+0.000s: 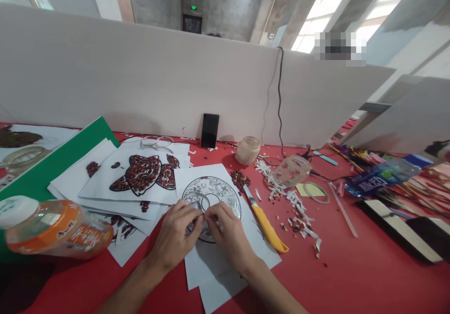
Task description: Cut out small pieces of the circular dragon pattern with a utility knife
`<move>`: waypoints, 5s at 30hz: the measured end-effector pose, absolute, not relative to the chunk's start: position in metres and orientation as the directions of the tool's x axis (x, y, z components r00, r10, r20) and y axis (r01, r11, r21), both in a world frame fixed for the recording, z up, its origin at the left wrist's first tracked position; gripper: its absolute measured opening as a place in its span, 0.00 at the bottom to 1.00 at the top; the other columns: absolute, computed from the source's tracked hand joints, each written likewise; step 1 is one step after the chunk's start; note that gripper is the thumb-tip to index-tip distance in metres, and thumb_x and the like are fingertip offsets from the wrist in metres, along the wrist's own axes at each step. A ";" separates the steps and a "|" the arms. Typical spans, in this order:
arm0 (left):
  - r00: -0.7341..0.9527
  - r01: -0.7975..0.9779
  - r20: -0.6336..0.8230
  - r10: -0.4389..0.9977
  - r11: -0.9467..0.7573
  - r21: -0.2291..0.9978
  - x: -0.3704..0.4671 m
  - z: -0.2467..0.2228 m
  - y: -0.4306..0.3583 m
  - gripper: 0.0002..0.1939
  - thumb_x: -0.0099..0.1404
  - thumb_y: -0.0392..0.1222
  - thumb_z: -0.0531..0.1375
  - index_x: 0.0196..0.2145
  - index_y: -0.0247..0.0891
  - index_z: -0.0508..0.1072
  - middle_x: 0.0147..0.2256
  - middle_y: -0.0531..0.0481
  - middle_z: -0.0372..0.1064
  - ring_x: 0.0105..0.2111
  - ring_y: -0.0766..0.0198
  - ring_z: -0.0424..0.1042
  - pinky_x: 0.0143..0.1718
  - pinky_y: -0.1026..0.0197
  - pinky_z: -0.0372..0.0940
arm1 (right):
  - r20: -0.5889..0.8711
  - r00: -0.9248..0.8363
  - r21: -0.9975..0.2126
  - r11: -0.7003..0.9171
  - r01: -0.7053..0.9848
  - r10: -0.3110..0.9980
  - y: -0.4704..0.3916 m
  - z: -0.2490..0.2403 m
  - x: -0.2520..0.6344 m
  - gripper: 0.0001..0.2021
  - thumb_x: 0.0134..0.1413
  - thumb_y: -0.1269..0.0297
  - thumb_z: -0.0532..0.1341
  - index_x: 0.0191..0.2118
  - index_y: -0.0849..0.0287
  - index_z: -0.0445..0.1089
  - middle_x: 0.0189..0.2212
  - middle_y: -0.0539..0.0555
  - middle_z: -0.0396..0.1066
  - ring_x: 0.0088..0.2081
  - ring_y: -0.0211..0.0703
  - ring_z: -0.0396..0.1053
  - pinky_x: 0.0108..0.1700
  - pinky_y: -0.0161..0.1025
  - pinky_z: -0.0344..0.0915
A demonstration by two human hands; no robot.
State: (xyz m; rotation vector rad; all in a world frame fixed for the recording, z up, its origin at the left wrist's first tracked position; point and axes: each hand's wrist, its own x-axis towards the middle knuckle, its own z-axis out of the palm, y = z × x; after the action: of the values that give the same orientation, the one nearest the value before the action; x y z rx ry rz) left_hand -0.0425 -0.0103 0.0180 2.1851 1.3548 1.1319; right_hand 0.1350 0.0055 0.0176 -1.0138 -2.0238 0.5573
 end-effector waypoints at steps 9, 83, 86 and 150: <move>0.052 0.576 0.529 0.847 -0.458 0.677 -0.063 0.023 0.002 0.12 0.74 0.39 0.53 0.34 0.40 0.74 0.31 0.50 0.74 0.35 0.58 0.69 0.41 0.57 0.64 | 0.620 -0.524 -0.317 0.797 0.514 0.584 -0.005 0.021 0.133 0.08 0.71 0.75 0.51 0.42 0.56 0.64 0.36 0.52 0.72 0.36 0.42 0.64 0.41 0.42 0.57; 0.290 0.561 0.261 0.921 -0.384 0.733 -0.051 0.010 0.018 0.17 0.67 0.26 0.50 0.42 0.41 0.74 0.40 0.48 0.74 0.42 0.58 0.73 0.44 0.56 0.69 | 0.543 -0.573 -0.128 0.734 0.667 0.614 0.004 0.017 0.153 0.06 0.69 0.73 0.58 0.43 0.56 0.70 0.35 0.53 0.78 0.34 0.42 0.70 0.38 0.43 0.56; 0.302 0.564 0.252 0.919 -0.385 0.730 -0.051 0.009 0.018 0.17 0.68 0.27 0.50 0.44 0.41 0.75 0.41 0.47 0.74 0.43 0.58 0.73 0.44 0.56 0.69 | 0.519 -0.593 -0.129 0.742 0.657 0.615 0.002 0.013 0.155 0.07 0.69 0.74 0.57 0.44 0.56 0.71 0.36 0.53 0.77 0.34 0.42 0.69 0.38 0.43 0.56; 0.477 0.616 0.162 0.864 -0.460 0.640 -0.052 0.013 0.014 0.19 0.70 0.24 0.51 0.44 0.41 0.78 0.44 0.47 0.68 0.47 0.57 0.68 0.49 0.54 0.68 | 0.312 -0.648 -0.138 0.708 0.692 0.694 -0.017 0.032 0.155 0.12 0.68 0.67 0.56 0.51 0.56 0.74 0.55 0.58 0.72 0.53 0.53 0.66 0.51 0.50 0.60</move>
State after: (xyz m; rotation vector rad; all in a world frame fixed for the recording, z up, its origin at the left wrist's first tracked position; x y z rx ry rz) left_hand -0.0523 0.0141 0.0128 2.2228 1.2240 0.6529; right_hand 0.1548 -0.0171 0.0320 -1.0828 -2.5746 0.0087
